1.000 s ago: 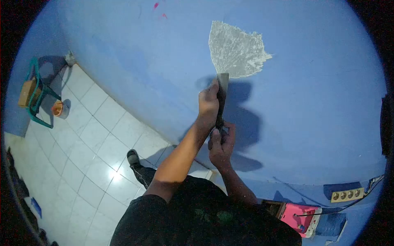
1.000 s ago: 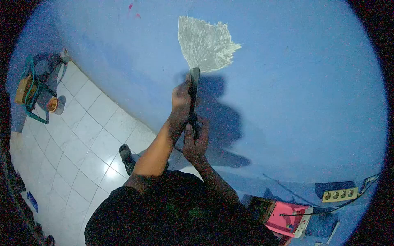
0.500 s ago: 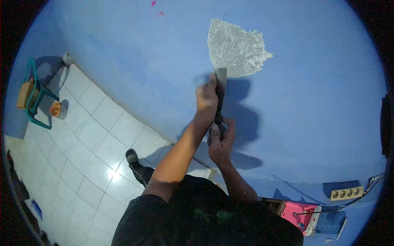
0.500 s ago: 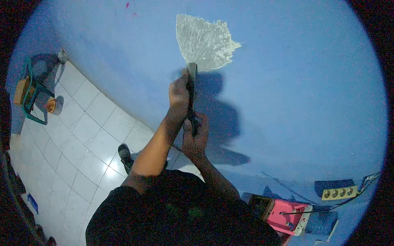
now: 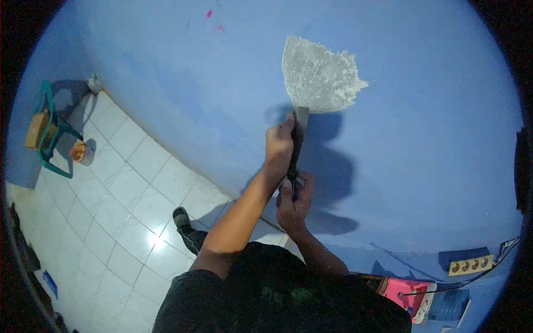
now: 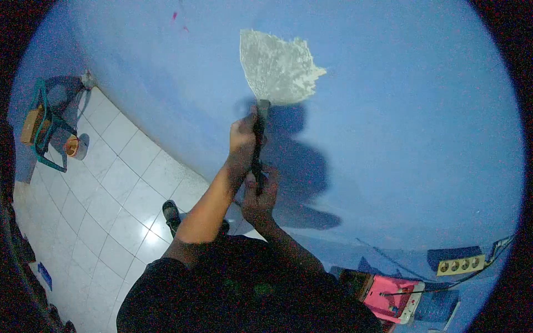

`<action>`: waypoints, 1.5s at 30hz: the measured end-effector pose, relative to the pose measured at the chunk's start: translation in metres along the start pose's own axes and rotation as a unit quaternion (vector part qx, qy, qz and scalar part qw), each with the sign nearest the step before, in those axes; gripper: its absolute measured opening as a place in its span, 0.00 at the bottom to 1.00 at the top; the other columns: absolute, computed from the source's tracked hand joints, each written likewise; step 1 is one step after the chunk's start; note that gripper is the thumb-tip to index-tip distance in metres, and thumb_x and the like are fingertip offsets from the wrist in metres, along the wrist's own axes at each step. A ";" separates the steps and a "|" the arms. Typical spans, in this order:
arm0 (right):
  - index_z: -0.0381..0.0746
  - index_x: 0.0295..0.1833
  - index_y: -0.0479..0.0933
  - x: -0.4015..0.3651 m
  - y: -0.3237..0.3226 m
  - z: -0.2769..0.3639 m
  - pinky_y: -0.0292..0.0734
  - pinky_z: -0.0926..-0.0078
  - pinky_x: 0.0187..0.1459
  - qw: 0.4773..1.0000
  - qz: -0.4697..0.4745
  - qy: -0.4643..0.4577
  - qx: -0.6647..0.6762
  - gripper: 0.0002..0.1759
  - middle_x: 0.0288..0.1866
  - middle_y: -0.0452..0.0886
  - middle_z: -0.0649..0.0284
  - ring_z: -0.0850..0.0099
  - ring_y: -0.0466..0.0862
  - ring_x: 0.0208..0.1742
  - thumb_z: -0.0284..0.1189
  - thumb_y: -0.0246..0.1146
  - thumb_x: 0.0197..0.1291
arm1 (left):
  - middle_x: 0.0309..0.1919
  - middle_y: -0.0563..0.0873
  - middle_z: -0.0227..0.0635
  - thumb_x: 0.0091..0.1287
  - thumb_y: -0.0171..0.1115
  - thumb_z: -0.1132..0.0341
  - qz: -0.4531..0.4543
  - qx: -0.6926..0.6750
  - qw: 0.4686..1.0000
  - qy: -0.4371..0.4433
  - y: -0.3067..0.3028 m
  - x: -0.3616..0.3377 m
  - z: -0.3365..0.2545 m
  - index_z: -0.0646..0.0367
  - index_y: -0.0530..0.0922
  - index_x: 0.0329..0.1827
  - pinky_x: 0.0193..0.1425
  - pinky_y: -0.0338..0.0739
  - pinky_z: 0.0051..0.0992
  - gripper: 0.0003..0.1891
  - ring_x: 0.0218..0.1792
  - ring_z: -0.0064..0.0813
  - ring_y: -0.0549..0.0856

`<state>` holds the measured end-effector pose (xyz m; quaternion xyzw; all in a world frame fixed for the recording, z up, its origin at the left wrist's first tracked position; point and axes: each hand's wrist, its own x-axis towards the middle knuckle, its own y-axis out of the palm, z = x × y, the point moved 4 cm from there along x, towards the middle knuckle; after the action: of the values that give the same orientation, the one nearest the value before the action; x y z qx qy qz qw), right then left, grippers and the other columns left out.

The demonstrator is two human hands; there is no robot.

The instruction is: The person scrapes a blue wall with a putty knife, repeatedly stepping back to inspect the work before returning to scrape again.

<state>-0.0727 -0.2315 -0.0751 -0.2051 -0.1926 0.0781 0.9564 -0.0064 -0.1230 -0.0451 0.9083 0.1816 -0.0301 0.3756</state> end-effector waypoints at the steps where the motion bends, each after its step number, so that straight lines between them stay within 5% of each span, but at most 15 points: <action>1: 0.37 0.49 0.56 -0.004 0.001 0.001 0.57 0.85 0.16 1.000 0.000 0.014 0.012 0.13 0.20 0.66 0.69 0.86 0.62 0.15 0.30 0.49 0.63 | 0.14 0.68 0.22 0.67 0.46 0.55 0.003 -0.004 1.000 0.004 0.000 -0.003 0.000 0.58 0.73 0.20 0.18 0.55 0.20 0.21 0.15 0.14 0.64; 5: 0.37 0.49 0.56 -0.001 0.000 0.006 0.56 0.85 0.16 0.997 -0.004 0.020 0.077 0.13 0.19 0.66 0.70 0.86 0.62 0.15 0.29 0.48 0.63 | 0.12 0.72 0.28 0.63 0.48 0.44 -0.012 0.011 0.998 0.053 0.004 0.006 0.007 0.58 0.71 0.18 0.17 0.61 0.21 0.26 0.13 0.20 0.70; 11: 0.37 0.49 0.56 -0.002 0.003 0.007 0.55 0.84 0.15 0.996 -0.008 0.048 0.076 0.13 0.19 0.66 0.70 0.85 0.62 0.15 0.30 0.48 0.63 | 0.11 0.71 0.27 0.62 0.49 0.43 -0.003 0.016 0.999 0.035 0.000 0.006 0.003 0.58 0.72 0.17 0.16 0.59 0.21 0.27 0.12 0.20 0.69; 21: 0.38 0.48 0.57 0.001 0.002 0.012 0.56 0.84 0.15 0.988 -0.026 0.076 0.132 0.13 0.19 0.66 0.69 0.85 0.63 0.15 0.30 0.49 0.63 | 0.14 0.70 0.24 0.67 0.46 0.52 0.028 0.085 0.987 0.134 -0.004 0.012 0.007 0.60 0.73 0.23 0.18 0.57 0.19 0.22 0.16 0.15 0.65; 30: 0.39 0.49 0.57 0.027 -0.019 0.032 0.55 0.85 0.14 0.976 -0.008 0.099 0.193 0.12 0.20 0.67 0.69 0.85 0.61 0.15 0.29 0.49 0.63 | 0.11 0.72 0.31 0.68 0.40 0.50 0.071 -0.074 0.995 0.010 0.022 -0.012 -0.007 0.60 0.68 0.26 0.14 0.65 0.23 0.22 0.11 0.21 0.71; 33: 0.39 0.52 0.56 0.031 -0.016 0.040 0.60 0.86 0.22 0.963 0.043 0.147 0.224 0.17 0.30 0.73 0.65 0.85 0.65 0.23 0.28 0.52 0.61 | 0.10 0.70 0.31 0.68 0.39 0.50 0.058 -0.047 0.992 0.101 0.018 -0.008 -0.024 0.60 0.67 0.24 0.12 0.64 0.23 0.23 0.09 0.21 0.70; 35: 0.38 0.53 0.55 0.016 -0.014 0.027 0.61 0.85 0.24 0.981 0.040 0.106 0.156 0.17 0.32 0.73 0.63 0.85 0.65 0.24 0.28 0.50 0.62 | 0.13 0.73 0.32 0.68 0.41 0.49 0.060 0.023 0.998 0.004 0.010 -0.014 -0.010 0.58 0.69 0.27 0.15 0.66 0.24 0.22 0.12 0.23 0.72; 36: 0.38 0.53 0.55 0.009 -0.015 0.023 0.61 0.85 0.24 0.981 0.046 0.103 0.156 0.17 0.32 0.73 0.63 0.85 0.65 0.24 0.28 0.50 0.62 | 0.12 0.71 0.30 0.68 0.39 0.50 0.028 0.105 0.989 0.104 0.010 -0.012 0.002 0.57 0.69 0.25 0.14 0.64 0.22 0.22 0.11 0.22 0.71; 42: 0.38 0.54 0.54 0.005 -0.017 0.019 0.62 0.84 0.24 0.951 -0.019 0.183 0.249 0.17 0.30 0.73 0.64 0.84 0.66 0.23 0.31 0.48 0.63 | 0.11 0.71 0.28 0.69 0.38 0.51 0.042 -0.002 0.999 0.022 0.014 -0.013 0.011 0.57 0.69 0.23 0.13 0.61 0.20 0.22 0.09 0.19 0.69; 45: 0.40 0.54 0.53 0.000 -0.013 0.020 0.54 0.86 0.16 0.976 0.017 0.132 0.175 0.15 0.17 0.65 0.70 0.85 0.58 0.14 0.32 0.45 0.65 | 0.10 0.70 0.29 0.69 0.39 0.49 0.040 -0.003 0.999 0.014 0.007 -0.013 0.014 0.57 0.69 0.22 0.11 0.61 0.20 0.23 0.08 0.19 0.68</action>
<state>-0.0799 -0.2367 -0.0530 -0.0465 -0.0444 0.0986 0.9930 -0.0150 -0.1413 -0.0473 0.9140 0.1505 -0.0019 0.3768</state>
